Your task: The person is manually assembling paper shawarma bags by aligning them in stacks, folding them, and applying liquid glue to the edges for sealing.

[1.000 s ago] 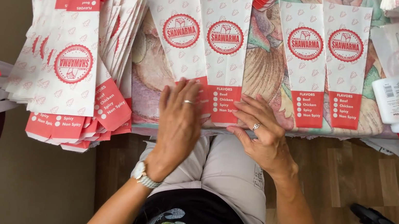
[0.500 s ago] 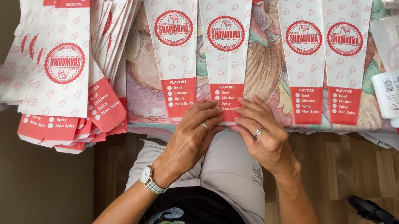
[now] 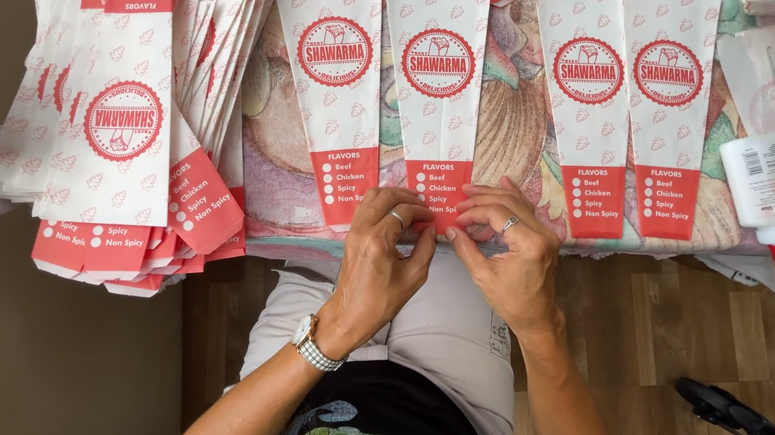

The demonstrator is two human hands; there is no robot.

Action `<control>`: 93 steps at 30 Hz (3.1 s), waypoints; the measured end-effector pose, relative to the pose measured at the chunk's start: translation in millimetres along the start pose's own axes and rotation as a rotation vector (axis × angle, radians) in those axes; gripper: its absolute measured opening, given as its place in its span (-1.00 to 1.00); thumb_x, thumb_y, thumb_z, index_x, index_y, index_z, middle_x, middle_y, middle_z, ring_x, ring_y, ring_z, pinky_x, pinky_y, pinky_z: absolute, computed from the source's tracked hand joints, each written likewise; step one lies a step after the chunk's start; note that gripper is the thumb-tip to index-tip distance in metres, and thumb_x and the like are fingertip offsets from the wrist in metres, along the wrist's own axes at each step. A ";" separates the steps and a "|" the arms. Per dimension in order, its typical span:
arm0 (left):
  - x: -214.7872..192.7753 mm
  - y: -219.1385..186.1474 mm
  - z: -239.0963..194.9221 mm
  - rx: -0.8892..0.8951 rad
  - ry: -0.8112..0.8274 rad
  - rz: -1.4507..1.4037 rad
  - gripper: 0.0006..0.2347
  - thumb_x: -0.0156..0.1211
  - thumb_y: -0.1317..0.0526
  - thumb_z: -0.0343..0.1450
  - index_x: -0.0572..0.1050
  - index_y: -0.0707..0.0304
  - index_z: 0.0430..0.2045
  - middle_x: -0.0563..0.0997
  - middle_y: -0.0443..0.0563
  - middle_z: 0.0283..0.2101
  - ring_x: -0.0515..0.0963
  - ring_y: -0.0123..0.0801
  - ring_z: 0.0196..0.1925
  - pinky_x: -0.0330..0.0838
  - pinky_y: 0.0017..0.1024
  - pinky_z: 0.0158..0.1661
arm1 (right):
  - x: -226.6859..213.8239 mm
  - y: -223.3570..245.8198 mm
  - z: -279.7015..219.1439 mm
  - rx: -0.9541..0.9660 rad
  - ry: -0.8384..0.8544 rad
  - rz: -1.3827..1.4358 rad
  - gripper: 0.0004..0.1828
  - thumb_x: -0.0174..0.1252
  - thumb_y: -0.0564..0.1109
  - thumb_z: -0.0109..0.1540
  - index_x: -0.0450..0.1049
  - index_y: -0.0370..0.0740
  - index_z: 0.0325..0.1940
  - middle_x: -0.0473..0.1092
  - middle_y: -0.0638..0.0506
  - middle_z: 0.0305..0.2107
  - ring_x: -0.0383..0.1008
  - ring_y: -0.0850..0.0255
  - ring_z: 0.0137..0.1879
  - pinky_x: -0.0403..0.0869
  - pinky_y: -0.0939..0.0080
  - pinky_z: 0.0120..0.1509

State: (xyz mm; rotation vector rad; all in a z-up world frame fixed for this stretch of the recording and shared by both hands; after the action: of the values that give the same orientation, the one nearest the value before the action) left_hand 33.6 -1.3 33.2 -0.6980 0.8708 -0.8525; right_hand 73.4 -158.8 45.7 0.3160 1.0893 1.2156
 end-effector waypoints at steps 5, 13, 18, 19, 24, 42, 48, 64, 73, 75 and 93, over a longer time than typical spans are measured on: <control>-3.3 1.8 2.1 -0.064 0.064 -0.011 -0.91 0.37 0.47 0.28 0.61 0.39 -0.42 0.58 0.08 -0.33 0.62 -0.01 -0.06 0.50 -0.20 -0.06 | -2.7 -0.1 4.3 0.076 0.032 0.032 -0.86 0.43 -0.35 0.10 0.59 -0.30 -0.33 0.55 -0.08 -0.30 0.61 -0.03 0.08 0.31 -0.13 0.46; -9.6 4.8 11.2 0.028 0.286 0.023 -0.85 0.23 0.52 0.33 0.63 0.38 -0.30 0.63 0.13 -0.20 0.58 0.04 0.01 0.43 -0.18 0.01 | -12.2 5.5 5.2 0.077 0.069 0.069 -0.79 0.31 -0.47 0.07 0.63 -0.33 -0.25 0.58 -0.14 -0.23 0.60 -0.10 0.11 0.33 -0.19 0.43; -3.9 1.3 18.8 0.142 0.471 0.256 -0.62 0.24 0.40 0.36 0.52 0.38 0.11 0.52 0.33 0.23 0.33 0.24 0.39 0.04 0.10 0.35 | -57.0 -11.1 -12.2 0.000 -0.132 -0.233 -0.69 0.20 -0.45 0.16 0.61 -0.33 -0.03 0.53 -0.20 -0.01 0.48 -0.23 0.25 0.34 -0.24 0.43; 2.6 0.6 19.4 0.152 0.479 0.250 -0.62 0.24 0.40 0.36 0.52 0.38 0.11 0.52 0.33 0.23 0.33 0.24 0.39 0.04 0.10 0.35 | -67.7 -18.8 -15.8 0.005 -0.142 -0.241 -0.69 0.20 -0.45 0.16 0.61 -0.33 -0.03 0.53 -0.20 -0.01 0.48 -0.23 0.25 0.34 -0.24 0.43; 36.0 -10.7 24.2 0.209 0.434 0.213 -0.63 0.33 0.34 0.33 0.55 0.35 0.05 0.57 0.35 0.15 0.40 0.26 0.34 0.08 0.15 0.32 | -98.6 -40.8 -34.5 0.044 -0.149 -0.440 -0.68 0.28 -0.35 0.23 0.59 -0.36 0.08 0.48 -0.23 0.15 0.27 -0.23 0.47 -0.01 -0.19 0.62; 81.8 -22.8 25.9 0.194 0.355 0.086 -0.62 0.26 0.42 0.26 0.56 0.46 -0.01 0.55 0.45 0.06 0.36 0.38 0.31 0.20 0.17 0.27 | -99.1 -70.4 -48.0 0.105 -0.203 -0.478 -0.65 0.38 -0.23 0.20 0.61 -0.33 0.06 0.52 -0.15 0.12 0.26 -0.14 0.50 -0.12 -0.10 0.67; 80.4 -27.2 24.7 0.223 0.248 0.023 -0.66 0.22 0.44 0.30 0.56 0.45 -0.02 0.54 0.43 0.08 0.39 0.38 0.30 0.28 0.14 0.24 | -100.9 -59.4 -43.2 0.093 -0.202 -0.458 -0.65 0.37 -0.29 0.20 0.60 -0.37 0.08 0.49 -0.22 0.16 0.25 -0.20 0.50 -0.10 -0.14 0.66; -21.6 16.1 -7.2 0.128 0.114 0.414 -0.54 0.01 0.58 0.25 0.50 0.52 0.08 0.48 0.51 0.18 0.37 0.43 0.31 0.27 0.05 0.24 | -36.5 7.7 -5.7 -0.114 -0.150 -0.242 -0.74 0.30 -0.37 0.22 0.61 -0.35 0.00 0.49 -0.22 0.10 0.32 -0.23 0.43 0.04 -0.21 0.64; -30.5 5.3 -9.5 0.226 -0.031 0.228 -0.70 0.12 0.53 0.38 0.52 0.40 0.01 0.48 0.40 0.19 0.45 0.36 0.28 0.34 0.05 0.20 | 22.5 15.1 -9.8 -0.319 0.065 -0.124 -0.81 0.37 -0.26 0.18 0.61 -0.33 -0.14 0.55 -0.13 -0.02 0.52 -0.12 0.22 0.28 -0.23 0.52; -32.5 9.7 -12.9 0.265 0.066 0.142 -0.82 0.31 0.40 0.37 0.61 0.34 -0.16 0.60 0.20 0.09 0.54 0.13 0.24 0.37 -0.06 0.23 | 21.8 14.2 -8.7 -0.327 0.067 -0.127 -0.83 0.37 -0.24 0.19 0.61 -0.35 -0.16 0.56 -0.13 -0.10 0.56 -0.11 0.17 0.34 -0.25 0.48; -25.2 6.1 -8.2 0.076 -0.036 0.105 -0.81 0.37 0.43 0.31 0.63 0.28 -0.24 0.65 0.06 -0.24 0.65 0.01 -0.01 0.45 -0.15 0.01 | 18.8 15.7 4.1 -0.073 0.016 0.010 -0.88 0.40 -0.33 0.14 0.57 -0.30 -0.32 0.58 -0.10 -0.23 0.60 -0.06 0.12 0.22 -0.21 0.51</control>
State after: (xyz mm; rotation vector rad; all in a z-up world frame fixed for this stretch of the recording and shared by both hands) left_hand 19.2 21.8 33.4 -0.5941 0.8313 -0.7734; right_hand 66.4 -135.3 49.5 0.2562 1.0560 1.2651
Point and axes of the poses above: each hand's wrist, its own z-axis towards the middle knuckle, its own x-axis out of the palm, y = z × x, the point moved 4 cm from there along z, towards the middle knuckle
